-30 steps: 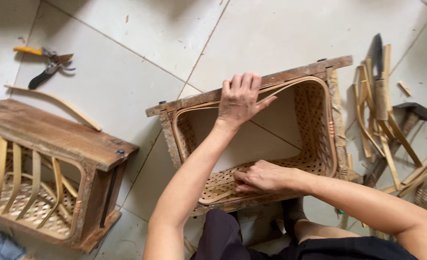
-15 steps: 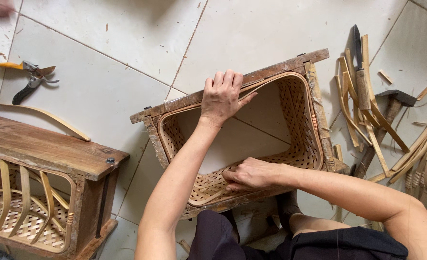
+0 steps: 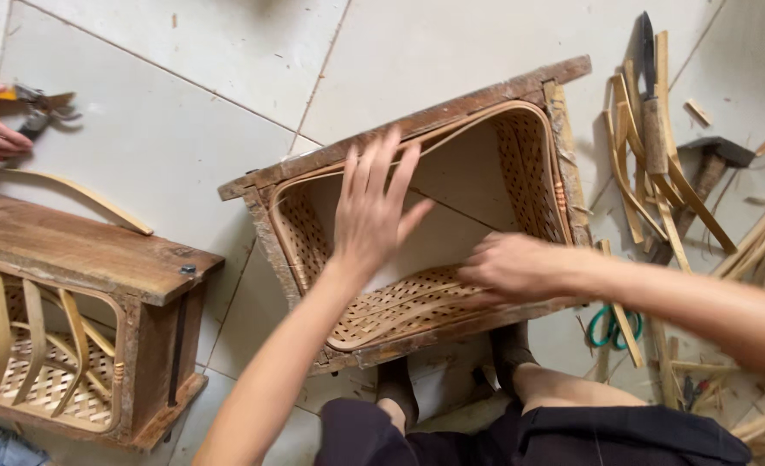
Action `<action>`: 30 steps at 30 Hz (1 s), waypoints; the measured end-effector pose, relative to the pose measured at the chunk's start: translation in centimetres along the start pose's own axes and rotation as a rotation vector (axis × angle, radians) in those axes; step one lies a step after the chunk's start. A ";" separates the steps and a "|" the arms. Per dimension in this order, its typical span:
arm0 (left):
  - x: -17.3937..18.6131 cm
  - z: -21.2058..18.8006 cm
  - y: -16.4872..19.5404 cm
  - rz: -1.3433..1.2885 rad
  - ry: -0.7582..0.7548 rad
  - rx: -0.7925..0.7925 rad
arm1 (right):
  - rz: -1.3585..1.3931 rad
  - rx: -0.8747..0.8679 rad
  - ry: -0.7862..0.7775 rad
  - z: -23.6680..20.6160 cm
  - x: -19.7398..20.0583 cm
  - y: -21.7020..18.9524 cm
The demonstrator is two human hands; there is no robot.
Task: The person sits on the floor and assembles a woven bamboo basket. They fit a woven bamboo sheet into a wooden frame, bend and tuck flexible bamboo strips around the rim, and weave thin bamboo strips across the top opening to form ribs, pressing each strip into place by hand.
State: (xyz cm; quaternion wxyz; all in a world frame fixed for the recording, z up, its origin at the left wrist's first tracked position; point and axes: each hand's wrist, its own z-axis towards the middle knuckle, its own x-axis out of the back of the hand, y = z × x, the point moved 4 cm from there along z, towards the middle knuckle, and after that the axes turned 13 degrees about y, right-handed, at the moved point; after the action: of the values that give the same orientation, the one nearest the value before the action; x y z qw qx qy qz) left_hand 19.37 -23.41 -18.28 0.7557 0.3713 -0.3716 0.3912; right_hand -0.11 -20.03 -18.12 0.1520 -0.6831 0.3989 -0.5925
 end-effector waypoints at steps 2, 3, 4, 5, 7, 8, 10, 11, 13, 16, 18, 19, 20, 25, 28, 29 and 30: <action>2.6 -4.5 3.6 -0.208 -0.141 0.129 | -0.240 -0.014 -0.163 -4.2 0.7 1.7; 3.7 -6.4 5.5 -0.335 -0.142 0.157 | -0.401 -0.087 -0.350 -6.2 0.4 2.9; 4.2 -8.0 7.0 -0.425 -0.202 0.238 | -0.364 -0.036 -0.269 -7.1 0.5 3.1; 4.4 -9.3 8.4 -0.518 -0.265 0.319 | -0.326 0.012 -0.189 -7.9 0.5 3.2; 3.7 -10.2 10.1 -0.500 -0.261 0.378 | -0.330 0.066 -0.109 -8.9 0.1 3.5; 3.6 -10.4 10.5 -0.485 -0.263 0.412 | -0.369 0.076 -0.110 -9.0 -0.2 3.8; 3.5 -10.2 10.8 -0.498 -0.222 0.428 | -0.382 0.103 -0.093 -9.0 -0.8 4.0; 3.6 -10.0 10.7 -0.499 -0.202 0.437 | -0.348 0.119 -0.074 -9.0 -0.9 4.1; 3.6 -9.9 10.8 -0.486 -0.233 0.433 | -0.330 0.121 -0.076 -8.9 -1.0 4.2; 4.0 -10.0 11.5 -0.363 -0.166 0.242 | -0.400 0.037 -0.263 -8.3 -1.2 4.8; 3.7 -10.5 11.9 -0.281 -0.153 0.145 | -0.491 -0.071 -0.535 -6.9 -1.5 5.2; 3.4 -10.9 11.9 -0.274 -0.179 0.131 | -0.386 -0.082 -0.485 -4.8 -1.2 5.0; 3.0 -11.2 11.9 -0.271 -0.204 0.111 | -0.281 -0.099 -0.434 -2.2 -1.0 4.7; 0.8 -13.1 11.3 -0.121 -0.326 0.038 | 0.398 -0.100 0.223 14.0 -1.1 0.0; 0.2 -13.7 11.1 -0.179 -0.340 0.067 | 0.438 -0.149 0.351 20.2 -3.5 -2.2; 0.2 -13.8 11.0 -0.208 -0.346 0.076 | 0.453 -0.148 0.385 21.4 -4.0 -2.5; 0.4 -13.8 11.0 -0.213 -0.316 0.077 | 0.467 -0.149 0.419 22.1 -4.4 -2.6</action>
State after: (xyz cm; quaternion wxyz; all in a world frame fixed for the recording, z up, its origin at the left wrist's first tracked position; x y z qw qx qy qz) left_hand 13.79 -6.92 -21.16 0.7100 0.4941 -0.4292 0.2599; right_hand 21.49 -21.08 -24.94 0.1478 -0.4455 0.6099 -0.6385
